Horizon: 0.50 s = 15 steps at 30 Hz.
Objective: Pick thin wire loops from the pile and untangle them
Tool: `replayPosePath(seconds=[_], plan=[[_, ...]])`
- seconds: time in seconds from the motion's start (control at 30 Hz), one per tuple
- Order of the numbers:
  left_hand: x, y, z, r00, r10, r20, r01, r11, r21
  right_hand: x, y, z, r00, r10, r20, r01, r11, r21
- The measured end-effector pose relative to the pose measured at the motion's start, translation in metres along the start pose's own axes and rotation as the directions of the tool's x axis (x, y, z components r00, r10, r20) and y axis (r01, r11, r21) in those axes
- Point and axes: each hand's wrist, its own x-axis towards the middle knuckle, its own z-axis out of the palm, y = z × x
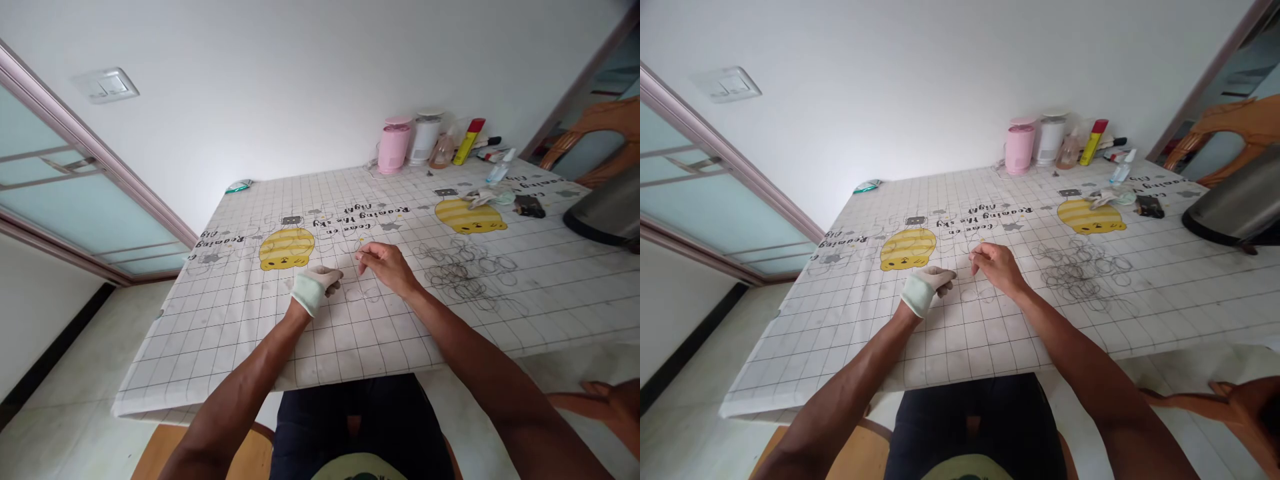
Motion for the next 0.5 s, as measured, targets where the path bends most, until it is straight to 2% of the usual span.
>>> replayPosePath(seconds=[0.1, 0.3, 0.4, 0.5], plan=[[-0.0012, 0.0000, -0.0027, 1.000, 0.004, -0.015, -0.005, 1.000, -0.030, -0.0002, -0.0004, -0.0023, 0.997, -0.038, 0.072, 0.037, 0.999, 0.011], [-0.0060, 0.0032, -0.0034, 0.999, 0.043, -0.026, -0.046, 0.992, -0.120, 0.0018, 0.0041, -0.0036, 0.964, -0.159, 0.215, 0.126, 0.979, 0.160], [-0.0050, 0.0026, -0.0031, 0.996, 0.060, -0.064, -0.069, 0.984, -0.162, 0.0019, 0.0037, -0.0042, 0.957, -0.174, 0.232, 0.135, 0.975, 0.176], [-0.0014, 0.0009, -0.0033, 0.999, 0.012, -0.037, -0.019, 0.981, -0.195, 0.0022, 0.0020, -0.0061, 0.965, -0.168, 0.203, 0.150, 0.984, 0.101]])
